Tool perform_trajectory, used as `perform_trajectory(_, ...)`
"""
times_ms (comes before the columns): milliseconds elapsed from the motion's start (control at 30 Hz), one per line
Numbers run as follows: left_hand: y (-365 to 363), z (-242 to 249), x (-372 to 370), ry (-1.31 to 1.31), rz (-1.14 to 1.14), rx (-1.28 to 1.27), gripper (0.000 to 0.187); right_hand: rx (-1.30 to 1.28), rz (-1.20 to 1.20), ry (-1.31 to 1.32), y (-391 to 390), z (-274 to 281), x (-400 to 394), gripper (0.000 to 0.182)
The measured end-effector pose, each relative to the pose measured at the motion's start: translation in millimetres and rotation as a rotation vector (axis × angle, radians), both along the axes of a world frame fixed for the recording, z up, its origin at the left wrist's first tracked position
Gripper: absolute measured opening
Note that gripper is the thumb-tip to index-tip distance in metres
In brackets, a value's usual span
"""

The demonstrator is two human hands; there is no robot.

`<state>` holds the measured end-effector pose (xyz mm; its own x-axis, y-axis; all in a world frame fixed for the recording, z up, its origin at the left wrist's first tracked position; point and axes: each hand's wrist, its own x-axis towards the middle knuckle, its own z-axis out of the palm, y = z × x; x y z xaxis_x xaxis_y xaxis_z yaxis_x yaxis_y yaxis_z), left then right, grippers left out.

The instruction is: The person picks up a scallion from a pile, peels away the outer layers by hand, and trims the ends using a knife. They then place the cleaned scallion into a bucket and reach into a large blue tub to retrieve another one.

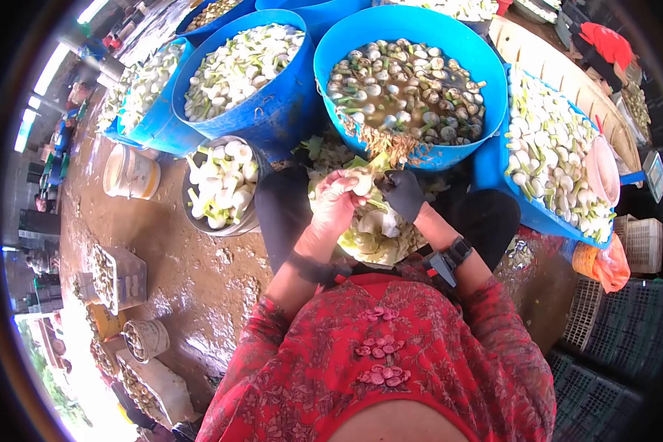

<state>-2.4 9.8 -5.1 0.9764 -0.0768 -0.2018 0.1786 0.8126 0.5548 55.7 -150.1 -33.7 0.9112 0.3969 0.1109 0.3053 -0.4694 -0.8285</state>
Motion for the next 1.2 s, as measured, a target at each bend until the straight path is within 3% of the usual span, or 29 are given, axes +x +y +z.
perform_trajectory(67,-1.5,9.9,3.7,-0.061,0.090,0.133,0.021,-0.017,0.058,0.097,-6.4,-8.6,3.0,0.015)
perform_trajectory(133,-1.6,8.3,3.7,-0.090,0.105,0.169,0.022,0.495,0.007,0.003,-8.7,-6.1,-5.8,0.011)
perform_trajectory(167,-4.2,7.3,2.6,-0.080,0.147,0.256,0.024,0.579,0.015,0.476,-16.6,-5.9,-6.1,0.015)
perform_trajectory(267,-14.0,1.0,-1.5,-0.063,0.180,0.377,0.034,0.526,-0.029,0.379,-11.2,28.1,-14.5,0.013)
perform_trajectory(300,-18.0,0.7,-2.9,-0.069,0.192,0.518,0.036,0.409,-0.044,0.207,-6.0,24.4,-12.2,0.011)
perform_trajectory(333,-20.1,0.8,-3.4,-0.075,0.207,0.660,0.038,0.408,-0.046,0.206,-4.0,22.2,-12.9,0.011)
perform_trajectory(400,-16.6,-5.9,-3.2,-0.089,0.209,0.699,0.039,0.724,-0.067,0.534,-0.5,17.0,-13.3,0.009)
perform_trajectory(433,-15.1,-6.5,-3.8,-0.080,0.202,0.698,0.039,0.668,-0.045,0.415,-0.7,8.7,-11.3,0.012)
perform_trajectory(567,-15.2,-2.7,-4.6,-0.151,0.215,0.732,0.039,0.775,-0.060,0.485,1.7,6.6,-13.9,0.015)
perform_trajectory(633,-16.8,6.3,-4.6,-0.097,0.231,0.673,0.039,0.990,-0.074,0.712,3.6,22.2,-18.5,0.016)
perform_trajectory(767,-13.9,3.0,-4.1,-0.072,0.237,0.581,0.039,0.945,-0.085,0.610,-4.9,4.2,-14.0,0.013)
perform_trajectory(833,-14.6,2.0,-5.3,-0.088,0.239,0.595,0.038,0.754,-0.056,0.620,-11.3,10.0,-14.0,0.013)
perform_trajectory(933,-17.9,5.4,-7.7,-0.108,0.223,0.737,0.039,0.675,-0.102,0.474,-4.5,27.0,-22.4,0.013)
perform_trajectory(1000,-18.6,10.8,-8.7,-0.071,0.190,0.910,0.038,0.700,-0.112,0.535,-6.4,20.3,-20.6,0.017)
perform_trajectory(1033,-17.0,8.2,-7.3,-0.072,0.191,0.911,0.038,0.724,-0.118,0.598,-7.3,14.1,-18.8,0.022)
perform_trajectory(1067,-13.8,3.1,-4.3,-0.065,0.241,0.724,0.038,0.724,-0.117,0.598,-7.6,6.3,-10.2,0.022)
perform_trajectory(1133,-8.5,2.2,-2.9,-0.008,0.300,0.433,0.034,-0.600,0.267,0.169,-11.1,-17.3,5.1,0.033)
perform_trajectory(1167,-5.8,2.8,-5.7,0.031,0.291,0.520,0.035,-0.939,0.299,0.116,-14.0,-29.7,0.7,0.037)
perform_trajectory(1200,-1.1,5.5,-0.6,0.055,0.290,0.607,0.036,-0.934,0.289,0.102,-17.1,-35.6,1.5,0.037)
